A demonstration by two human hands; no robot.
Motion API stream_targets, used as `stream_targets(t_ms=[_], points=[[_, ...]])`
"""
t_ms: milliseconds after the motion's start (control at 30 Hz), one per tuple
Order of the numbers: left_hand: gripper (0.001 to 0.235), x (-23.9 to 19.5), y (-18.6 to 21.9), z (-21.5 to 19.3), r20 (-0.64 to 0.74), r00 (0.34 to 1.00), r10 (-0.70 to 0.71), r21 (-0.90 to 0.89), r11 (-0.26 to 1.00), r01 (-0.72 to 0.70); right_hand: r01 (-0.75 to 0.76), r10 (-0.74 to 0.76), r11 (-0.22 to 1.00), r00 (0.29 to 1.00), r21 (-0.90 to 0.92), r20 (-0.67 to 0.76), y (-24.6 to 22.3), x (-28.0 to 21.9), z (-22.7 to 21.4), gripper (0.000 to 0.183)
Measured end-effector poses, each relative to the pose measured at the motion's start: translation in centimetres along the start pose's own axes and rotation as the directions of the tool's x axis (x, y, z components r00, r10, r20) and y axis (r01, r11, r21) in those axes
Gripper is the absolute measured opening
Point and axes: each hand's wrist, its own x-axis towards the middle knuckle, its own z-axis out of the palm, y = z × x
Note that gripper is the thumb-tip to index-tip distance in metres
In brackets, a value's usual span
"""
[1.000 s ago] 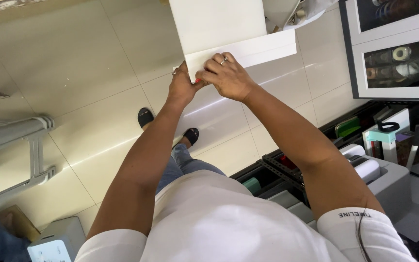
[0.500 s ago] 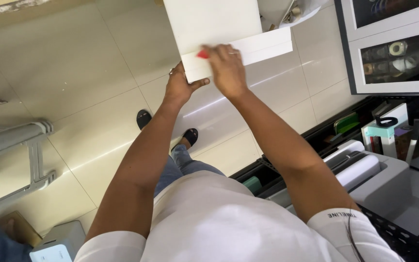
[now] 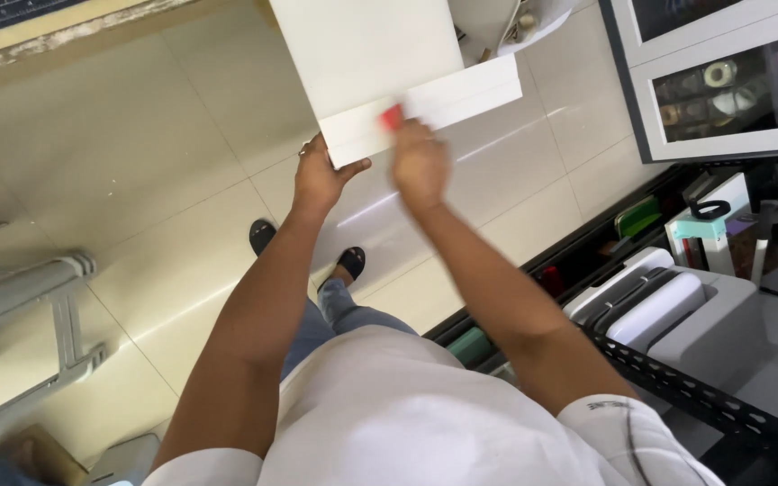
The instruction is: Smoothing adhesive on white board components using a squeegee and applying glue with a brush during assembly.
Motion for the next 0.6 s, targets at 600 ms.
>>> stream_targets(t_ms=[600], points=[[0.054,0.5,-1.9,0.7,-0.045,0.999,-0.004,-0.086,0.996,0.001,-0.394,0.458,0.854,0.879,-0.340,0.131,19.9,0.1,7.7,0.055]])
